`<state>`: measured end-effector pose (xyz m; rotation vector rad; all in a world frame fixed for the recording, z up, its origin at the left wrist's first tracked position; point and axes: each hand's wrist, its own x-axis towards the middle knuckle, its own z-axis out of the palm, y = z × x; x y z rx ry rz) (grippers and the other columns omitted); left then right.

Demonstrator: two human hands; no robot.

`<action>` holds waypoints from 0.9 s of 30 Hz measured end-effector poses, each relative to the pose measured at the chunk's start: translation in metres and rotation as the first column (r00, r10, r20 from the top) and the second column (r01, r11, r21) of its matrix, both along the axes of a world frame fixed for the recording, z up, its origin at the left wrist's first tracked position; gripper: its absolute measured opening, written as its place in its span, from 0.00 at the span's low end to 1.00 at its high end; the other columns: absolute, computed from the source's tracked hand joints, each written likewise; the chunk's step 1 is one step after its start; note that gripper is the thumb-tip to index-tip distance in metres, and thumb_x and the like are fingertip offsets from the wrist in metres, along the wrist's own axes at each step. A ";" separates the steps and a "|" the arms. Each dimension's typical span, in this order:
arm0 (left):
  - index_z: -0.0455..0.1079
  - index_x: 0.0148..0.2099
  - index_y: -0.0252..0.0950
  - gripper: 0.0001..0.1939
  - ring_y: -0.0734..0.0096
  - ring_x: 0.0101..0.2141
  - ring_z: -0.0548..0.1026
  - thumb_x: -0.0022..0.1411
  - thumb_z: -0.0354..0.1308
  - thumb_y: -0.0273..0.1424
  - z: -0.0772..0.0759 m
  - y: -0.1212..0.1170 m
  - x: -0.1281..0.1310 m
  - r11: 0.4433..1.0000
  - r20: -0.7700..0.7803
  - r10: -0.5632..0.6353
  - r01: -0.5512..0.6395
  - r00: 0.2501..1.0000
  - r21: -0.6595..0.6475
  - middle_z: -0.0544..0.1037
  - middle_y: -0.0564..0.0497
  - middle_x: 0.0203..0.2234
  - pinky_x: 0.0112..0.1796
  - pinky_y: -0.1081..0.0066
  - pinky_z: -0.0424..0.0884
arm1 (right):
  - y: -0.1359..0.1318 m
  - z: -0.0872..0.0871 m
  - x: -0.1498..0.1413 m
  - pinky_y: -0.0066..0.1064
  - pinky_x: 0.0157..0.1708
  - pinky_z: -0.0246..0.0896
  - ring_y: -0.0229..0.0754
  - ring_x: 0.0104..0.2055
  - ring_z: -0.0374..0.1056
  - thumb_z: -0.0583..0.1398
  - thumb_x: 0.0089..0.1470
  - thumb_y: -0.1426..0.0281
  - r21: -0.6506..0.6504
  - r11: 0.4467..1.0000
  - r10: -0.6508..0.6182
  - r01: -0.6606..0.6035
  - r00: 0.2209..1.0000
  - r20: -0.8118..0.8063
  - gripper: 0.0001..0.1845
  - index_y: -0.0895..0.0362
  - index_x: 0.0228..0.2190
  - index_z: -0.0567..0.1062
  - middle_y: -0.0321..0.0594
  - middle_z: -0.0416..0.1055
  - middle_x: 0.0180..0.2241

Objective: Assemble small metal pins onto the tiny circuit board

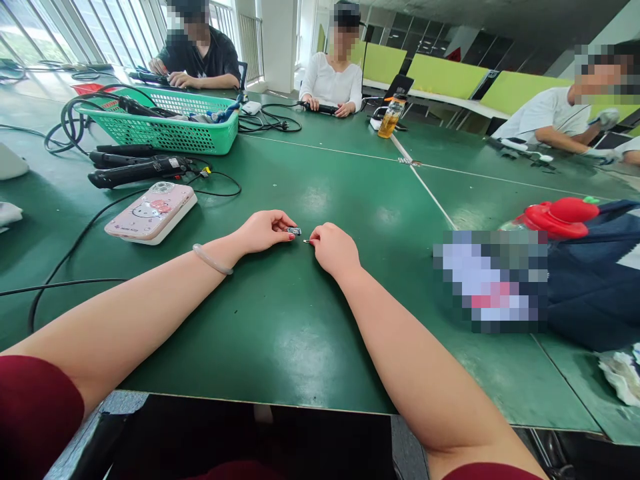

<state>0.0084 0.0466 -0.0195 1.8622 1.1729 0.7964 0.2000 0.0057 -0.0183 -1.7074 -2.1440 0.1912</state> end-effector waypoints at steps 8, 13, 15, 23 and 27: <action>0.73 0.38 0.33 0.13 0.71 0.31 0.76 0.48 0.67 0.29 -0.001 0.000 -0.001 0.999 0.015 -0.027 0.028 1.000 -0.028 0.80 0.47 0.30 0.37 0.67 0.71 | -0.002 0.004 0.000 0.32 0.35 0.56 0.39 0.35 0.64 0.55 0.56 0.74 0.131 0.991 -0.020 0.039 0.989 -0.146 0.08 0.57 0.28 0.74 0.39 0.70 0.34; 0.73 0.37 0.34 0.14 0.72 0.29 0.75 0.46 0.68 0.31 0.001 -0.001 -0.001 0.998 -0.025 -0.059 0.059 0.998 -0.026 0.80 0.48 0.30 0.34 0.69 0.70 | -0.009 0.009 -0.011 0.32 0.37 0.58 0.40 0.37 0.65 0.55 0.56 0.74 0.154 0.988 0.048 -0.018 0.980 -0.194 0.08 0.56 0.29 0.74 0.39 0.71 0.35; 0.73 0.38 0.34 0.14 0.72 0.29 0.75 0.46 0.68 0.31 0.002 -0.002 0.000 0.997 -0.023 -0.077 0.076 0.997 -0.031 0.80 0.48 0.30 0.33 0.70 0.70 | -0.009 0.008 -0.014 0.32 0.37 0.59 0.40 0.38 0.66 0.55 0.57 0.73 0.149 0.988 0.062 -0.036 0.983 -0.171 0.09 0.56 0.29 0.74 0.40 0.71 0.36; 0.74 0.37 0.35 0.14 0.72 0.29 0.75 0.46 0.68 0.31 0.007 -0.006 0.001 0.995 -0.039 -0.093 0.092 0.995 -0.034 0.79 0.50 0.30 0.34 0.69 0.69 | -0.007 0.004 -0.014 0.31 0.37 0.59 0.40 0.39 0.66 0.55 0.58 0.72 0.146 0.987 0.085 -0.064 0.987 -0.136 0.10 0.56 0.32 0.76 0.39 0.71 0.36; 0.74 0.38 0.34 0.13 0.72 0.30 0.75 0.48 0.66 0.29 0.004 -0.004 0.000 0.997 -0.037 -0.081 0.080 0.996 -0.021 0.79 0.49 0.30 0.35 0.69 0.69 | -0.008 0.006 -0.010 0.31 0.37 0.59 0.40 0.38 0.67 0.56 0.58 0.70 0.143 0.988 0.080 -0.060 0.986 -0.145 0.09 0.55 0.38 0.77 0.40 0.71 0.38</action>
